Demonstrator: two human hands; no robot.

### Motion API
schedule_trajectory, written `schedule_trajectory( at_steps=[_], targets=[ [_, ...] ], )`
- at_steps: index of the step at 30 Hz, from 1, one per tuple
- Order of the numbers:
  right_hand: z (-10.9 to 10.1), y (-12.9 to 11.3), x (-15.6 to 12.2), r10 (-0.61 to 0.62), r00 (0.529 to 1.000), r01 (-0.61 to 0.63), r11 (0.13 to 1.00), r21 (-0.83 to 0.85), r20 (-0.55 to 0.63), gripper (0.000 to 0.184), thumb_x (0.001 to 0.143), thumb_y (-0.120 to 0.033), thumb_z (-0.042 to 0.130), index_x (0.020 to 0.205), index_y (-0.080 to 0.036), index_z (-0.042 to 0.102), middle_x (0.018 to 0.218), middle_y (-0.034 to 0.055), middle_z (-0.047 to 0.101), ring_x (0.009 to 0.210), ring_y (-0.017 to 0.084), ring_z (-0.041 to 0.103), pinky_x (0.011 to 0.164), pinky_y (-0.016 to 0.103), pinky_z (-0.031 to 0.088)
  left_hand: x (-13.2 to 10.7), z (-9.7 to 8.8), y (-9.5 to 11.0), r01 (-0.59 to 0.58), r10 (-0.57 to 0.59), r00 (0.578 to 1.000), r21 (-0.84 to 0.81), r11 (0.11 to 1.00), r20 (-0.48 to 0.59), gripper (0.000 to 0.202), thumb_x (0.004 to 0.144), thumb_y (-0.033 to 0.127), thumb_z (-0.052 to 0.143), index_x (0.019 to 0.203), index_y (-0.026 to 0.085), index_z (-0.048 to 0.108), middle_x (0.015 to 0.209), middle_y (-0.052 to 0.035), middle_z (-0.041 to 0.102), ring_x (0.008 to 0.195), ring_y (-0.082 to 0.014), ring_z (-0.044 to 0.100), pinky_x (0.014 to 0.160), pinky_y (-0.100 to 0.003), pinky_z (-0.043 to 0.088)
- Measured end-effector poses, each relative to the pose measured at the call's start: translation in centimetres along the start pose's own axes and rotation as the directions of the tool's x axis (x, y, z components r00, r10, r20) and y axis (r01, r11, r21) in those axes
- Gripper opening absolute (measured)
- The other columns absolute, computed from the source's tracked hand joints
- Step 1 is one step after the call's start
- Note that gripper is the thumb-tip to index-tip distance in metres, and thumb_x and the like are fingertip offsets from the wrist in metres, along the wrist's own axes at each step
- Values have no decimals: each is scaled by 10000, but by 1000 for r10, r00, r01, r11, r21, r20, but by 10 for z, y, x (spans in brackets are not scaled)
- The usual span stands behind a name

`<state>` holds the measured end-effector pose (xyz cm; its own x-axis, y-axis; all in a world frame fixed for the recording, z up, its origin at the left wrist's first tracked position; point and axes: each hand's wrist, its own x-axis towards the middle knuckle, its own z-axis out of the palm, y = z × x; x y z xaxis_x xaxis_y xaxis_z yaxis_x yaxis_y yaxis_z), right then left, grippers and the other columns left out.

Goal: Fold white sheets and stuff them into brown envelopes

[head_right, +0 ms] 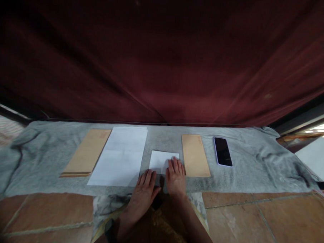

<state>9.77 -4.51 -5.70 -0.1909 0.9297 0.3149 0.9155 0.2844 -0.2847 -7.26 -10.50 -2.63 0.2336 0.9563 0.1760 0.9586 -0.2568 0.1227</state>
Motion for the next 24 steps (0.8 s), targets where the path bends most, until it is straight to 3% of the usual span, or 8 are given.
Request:
schedule_trajectory(
  at_steps=[6,10,12,17,24],
  targets=[
    [2,-1,18,69,997,-69,997,26,-15,454,1016,-247,397,1444,-141,506,1571,168,399,1443,301,372,1114,494,397,3,-7,5,12,-12,1000,13,1000,23,505,937,325,583,1390,106,542,1394,-181,576,1305,-341,524,1042,-485,486],
    [0,-6,24,64,998,-64,998,-24,-8,456,1004,-241,420,1439,-146,519,1580,171,390,1474,353,313,1146,592,316,2,-10,8,22,-21,1000,-16,1000,22,516,944,343,560,1415,135,526,1428,-167,560,1318,-333,513,1049,-487,479],
    [-1,-11,25,28,999,-28,999,-34,16,461,1009,-236,403,1446,-142,514,1588,163,383,1485,351,300,1168,603,272,1,-12,7,26,-26,999,-36,999,19,516,946,333,549,1425,146,516,1434,-162,560,1326,-329,510,1056,-489,475],
    [-1,-23,23,-161,975,151,986,73,154,457,1050,-298,337,1451,-176,520,1583,97,415,1482,248,335,1209,481,282,3,-11,2,1,0,1000,-97,995,8,509,946,281,525,1431,130,500,1441,-153,566,1351,-298,512,1125,-498,433],
    [2,-28,17,-137,976,136,991,16,169,464,1055,-321,358,1491,-216,475,1600,73,390,1489,261,321,1221,504,237,-2,-5,4,15,-15,1000,-74,997,0,526,963,284,495,1468,142,462,1484,-139,541,1397,-267,481,1149,-487,421]
  ],
)
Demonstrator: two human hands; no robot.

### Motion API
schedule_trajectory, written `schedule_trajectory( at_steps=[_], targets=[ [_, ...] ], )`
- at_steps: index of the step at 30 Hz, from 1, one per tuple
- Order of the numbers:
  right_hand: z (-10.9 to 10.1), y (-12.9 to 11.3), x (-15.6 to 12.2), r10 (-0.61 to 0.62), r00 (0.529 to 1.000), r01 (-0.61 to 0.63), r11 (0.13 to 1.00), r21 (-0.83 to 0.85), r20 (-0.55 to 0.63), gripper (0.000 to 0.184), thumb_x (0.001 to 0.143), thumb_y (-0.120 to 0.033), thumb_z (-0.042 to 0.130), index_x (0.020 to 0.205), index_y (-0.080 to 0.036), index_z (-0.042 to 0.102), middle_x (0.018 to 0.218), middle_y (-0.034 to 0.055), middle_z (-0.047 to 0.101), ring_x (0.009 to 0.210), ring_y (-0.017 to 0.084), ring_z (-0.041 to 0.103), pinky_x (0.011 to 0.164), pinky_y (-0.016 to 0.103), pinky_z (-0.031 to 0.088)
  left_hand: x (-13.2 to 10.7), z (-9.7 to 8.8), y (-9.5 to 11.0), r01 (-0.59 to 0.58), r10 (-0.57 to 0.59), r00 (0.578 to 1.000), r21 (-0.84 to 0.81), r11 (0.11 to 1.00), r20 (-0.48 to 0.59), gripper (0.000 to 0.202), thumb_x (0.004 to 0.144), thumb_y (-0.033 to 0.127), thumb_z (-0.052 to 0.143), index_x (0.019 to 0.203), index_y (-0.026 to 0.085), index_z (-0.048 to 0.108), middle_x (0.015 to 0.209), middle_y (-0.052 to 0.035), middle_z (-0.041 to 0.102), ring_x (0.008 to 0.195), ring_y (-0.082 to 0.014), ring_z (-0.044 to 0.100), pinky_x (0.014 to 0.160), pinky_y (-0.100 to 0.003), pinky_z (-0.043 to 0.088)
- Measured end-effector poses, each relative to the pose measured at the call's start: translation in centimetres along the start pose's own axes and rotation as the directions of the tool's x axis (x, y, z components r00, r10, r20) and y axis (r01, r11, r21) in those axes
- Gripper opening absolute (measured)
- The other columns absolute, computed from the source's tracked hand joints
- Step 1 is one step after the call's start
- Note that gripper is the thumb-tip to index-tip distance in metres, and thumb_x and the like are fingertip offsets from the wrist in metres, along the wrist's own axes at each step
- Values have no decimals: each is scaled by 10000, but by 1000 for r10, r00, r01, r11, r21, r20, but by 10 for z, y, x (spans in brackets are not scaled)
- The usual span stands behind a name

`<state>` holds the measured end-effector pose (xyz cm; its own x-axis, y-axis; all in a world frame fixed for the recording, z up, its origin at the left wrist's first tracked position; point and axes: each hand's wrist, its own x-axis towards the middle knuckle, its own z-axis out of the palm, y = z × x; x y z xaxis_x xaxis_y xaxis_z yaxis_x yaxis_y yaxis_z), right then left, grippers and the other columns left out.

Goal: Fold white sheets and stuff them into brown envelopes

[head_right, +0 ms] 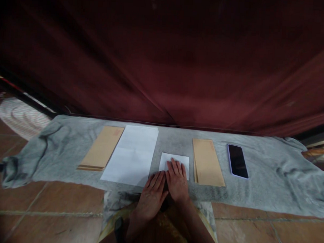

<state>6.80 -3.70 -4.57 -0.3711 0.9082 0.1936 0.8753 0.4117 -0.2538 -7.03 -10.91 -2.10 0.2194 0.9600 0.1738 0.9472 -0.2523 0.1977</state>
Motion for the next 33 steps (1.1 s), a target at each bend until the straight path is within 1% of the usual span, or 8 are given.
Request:
schedule_trajectory(
  at_steps=[7,10,12,15,19,23,26,33],
  targets=[
    [3,-1,-2,-12,999,10,999,-49,-49,485,1036,-317,397,1505,-207,455,1614,107,355,1489,307,310,1190,542,270,3,-17,-17,3,9,996,-138,990,86,471,960,273,511,1423,187,532,1461,-114,571,1366,-246,524,1134,-423,479],
    [5,0,-3,-19,997,15,998,-58,-69,491,1033,-307,391,1511,-208,445,1608,112,367,1477,307,331,1188,549,262,9,-31,-50,-8,14,1000,-209,978,28,463,971,260,489,1433,261,522,1480,-77,553,1407,-241,477,1168,-430,447],
    [7,0,-3,-22,996,17,998,-64,-81,496,1031,-301,384,1517,-215,434,1606,110,370,1470,308,341,1187,555,253,12,-40,-82,95,-109,992,-184,978,-70,466,989,255,451,1452,234,492,1510,-89,518,1454,-249,408,1199,-455,397],
    [9,1,-4,-27,996,22,997,-68,-86,501,1029,-304,375,1519,-213,431,1605,109,373,1462,307,351,1190,552,241,13,-55,-141,328,-351,915,-140,934,-199,533,981,351,478,1459,117,457,1547,-194,438,1476,-317,353,1197,-490,364],
    [9,1,-3,-24,995,19,998,-64,-92,500,1027,-300,371,1517,-219,433,1608,99,370,1462,304,348,1193,547,233,6,-75,-218,648,-633,716,-58,760,-293,681,928,444,524,1479,70,382,1546,-270,393,1477,-401,306,1156,-590,325],
    [9,1,-3,-24,994,18,998,-56,-103,502,1019,-291,391,1514,-218,438,1606,99,375,1458,305,358,1191,543,240,-3,-86,-263,815,-800,575,41,577,-169,838,859,575,573,1443,8,379,1475,-332,437,1400,-453,387,1071,-566,392],
    [10,1,-4,-22,994,16,998,-52,-104,512,1017,-302,398,1520,-212,428,1603,103,378,1454,311,365,1187,547,252,-7,-88,-273,835,-835,547,97,541,-50,802,830,630,587,1387,67,459,1358,-275,547,1271,-430,514,993,-503,446],
    [10,1,-4,-21,993,15,999,-47,-118,509,1017,-297,398,1520,-222,431,1602,97,381,1449,310,378,1188,547,259,-5,-94,-278,812,-808,578,172,557,-113,843,823,616,616,1398,22,448,1227,-280,584,1159,-415,577,956,-473,459]
  ],
)
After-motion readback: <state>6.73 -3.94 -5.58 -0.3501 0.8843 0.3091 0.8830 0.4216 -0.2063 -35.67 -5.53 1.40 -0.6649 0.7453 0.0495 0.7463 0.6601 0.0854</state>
